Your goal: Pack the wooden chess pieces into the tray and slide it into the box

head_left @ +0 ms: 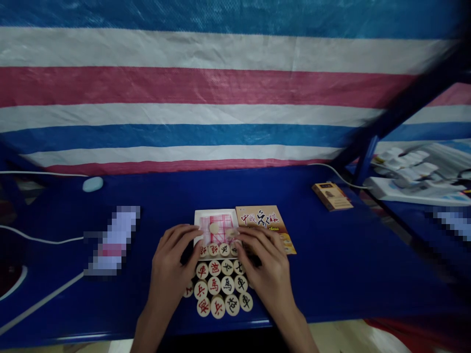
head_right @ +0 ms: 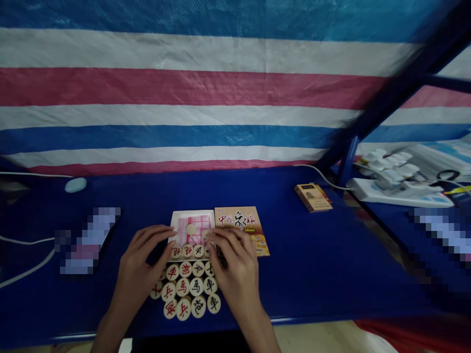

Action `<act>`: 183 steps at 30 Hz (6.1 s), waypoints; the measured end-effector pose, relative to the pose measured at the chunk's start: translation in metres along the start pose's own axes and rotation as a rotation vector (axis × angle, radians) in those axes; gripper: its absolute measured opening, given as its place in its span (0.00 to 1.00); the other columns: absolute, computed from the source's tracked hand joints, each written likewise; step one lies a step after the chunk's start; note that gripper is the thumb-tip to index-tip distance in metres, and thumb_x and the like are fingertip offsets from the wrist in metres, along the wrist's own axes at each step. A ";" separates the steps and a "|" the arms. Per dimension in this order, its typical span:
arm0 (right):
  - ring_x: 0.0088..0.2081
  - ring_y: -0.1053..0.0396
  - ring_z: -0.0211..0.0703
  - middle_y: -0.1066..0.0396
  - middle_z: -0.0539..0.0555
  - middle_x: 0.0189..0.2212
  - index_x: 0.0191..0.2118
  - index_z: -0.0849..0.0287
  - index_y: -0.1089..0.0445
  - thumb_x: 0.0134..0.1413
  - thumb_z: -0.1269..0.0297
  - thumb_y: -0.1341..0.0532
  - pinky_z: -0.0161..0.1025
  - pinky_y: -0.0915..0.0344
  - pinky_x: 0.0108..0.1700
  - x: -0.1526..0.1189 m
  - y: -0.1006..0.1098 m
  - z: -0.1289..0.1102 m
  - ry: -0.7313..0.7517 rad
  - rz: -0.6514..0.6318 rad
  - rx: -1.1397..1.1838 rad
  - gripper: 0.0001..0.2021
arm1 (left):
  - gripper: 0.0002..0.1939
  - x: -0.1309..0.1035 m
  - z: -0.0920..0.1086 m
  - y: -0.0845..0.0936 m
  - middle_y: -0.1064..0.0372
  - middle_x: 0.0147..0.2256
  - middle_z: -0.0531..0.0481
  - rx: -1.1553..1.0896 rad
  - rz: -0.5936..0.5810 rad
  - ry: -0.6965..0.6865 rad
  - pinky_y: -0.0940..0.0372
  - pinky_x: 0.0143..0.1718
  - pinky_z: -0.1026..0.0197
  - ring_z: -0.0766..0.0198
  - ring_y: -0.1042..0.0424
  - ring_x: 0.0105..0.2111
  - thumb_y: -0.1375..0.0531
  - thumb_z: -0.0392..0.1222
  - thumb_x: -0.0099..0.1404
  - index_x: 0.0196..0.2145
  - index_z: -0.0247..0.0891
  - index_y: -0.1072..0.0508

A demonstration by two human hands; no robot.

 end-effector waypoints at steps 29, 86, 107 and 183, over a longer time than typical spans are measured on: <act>0.52 0.33 0.51 0.23 0.50 0.44 0.46 0.51 0.26 0.66 0.66 0.39 0.50 0.41 0.53 0.022 -0.029 -0.004 0.117 -0.365 -0.069 0.07 | 0.15 0.040 0.009 -0.023 0.31 0.44 0.51 0.000 -0.321 -0.143 0.38 0.49 0.52 0.60 0.31 0.44 0.44 0.34 0.71 0.52 0.46 0.30; 0.41 0.30 0.47 0.25 0.55 0.39 0.48 0.54 0.27 0.58 0.74 0.34 0.46 0.32 0.41 -0.070 0.035 -0.026 0.068 -0.119 0.077 0.14 | 0.07 -0.057 0.036 0.032 0.26 0.38 0.50 -0.067 -0.046 -0.086 0.34 0.40 0.56 0.61 0.28 0.39 0.38 0.31 0.66 0.40 0.41 0.25; 0.34 0.30 0.45 0.24 0.51 0.35 0.54 0.50 0.26 0.56 0.71 0.32 0.45 0.35 0.35 -0.081 0.022 -0.034 -0.002 -0.057 0.133 0.20 | 0.16 -0.094 0.049 0.011 0.25 0.31 0.53 0.122 0.008 -0.077 0.39 0.33 0.55 0.62 0.31 0.28 0.35 0.37 0.67 0.52 0.43 0.25; 0.47 0.27 0.45 0.26 0.55 0.45 0.54 0.56 0.29 0.58 0.72 0.33 0.44 0.27 0.47 -0.004 0.000 -0.025 0.111 -0.050 0.172 0.19 | 0.17 -0.020 0.026 0.003 0.27 0.45 0.49 -0.092 0.058 -0.100 0.31 0.45 0.56 0.62 0.28 0.45 0.33 0.34 0.65 0.51 0.41 0.26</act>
Point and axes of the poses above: each hand's wrist, its own x-axis towards the middle knuckle, its own y-axis out of the back of the hand, z = x × y, the point moved 10 cm from there along x, towards the middle knuckle
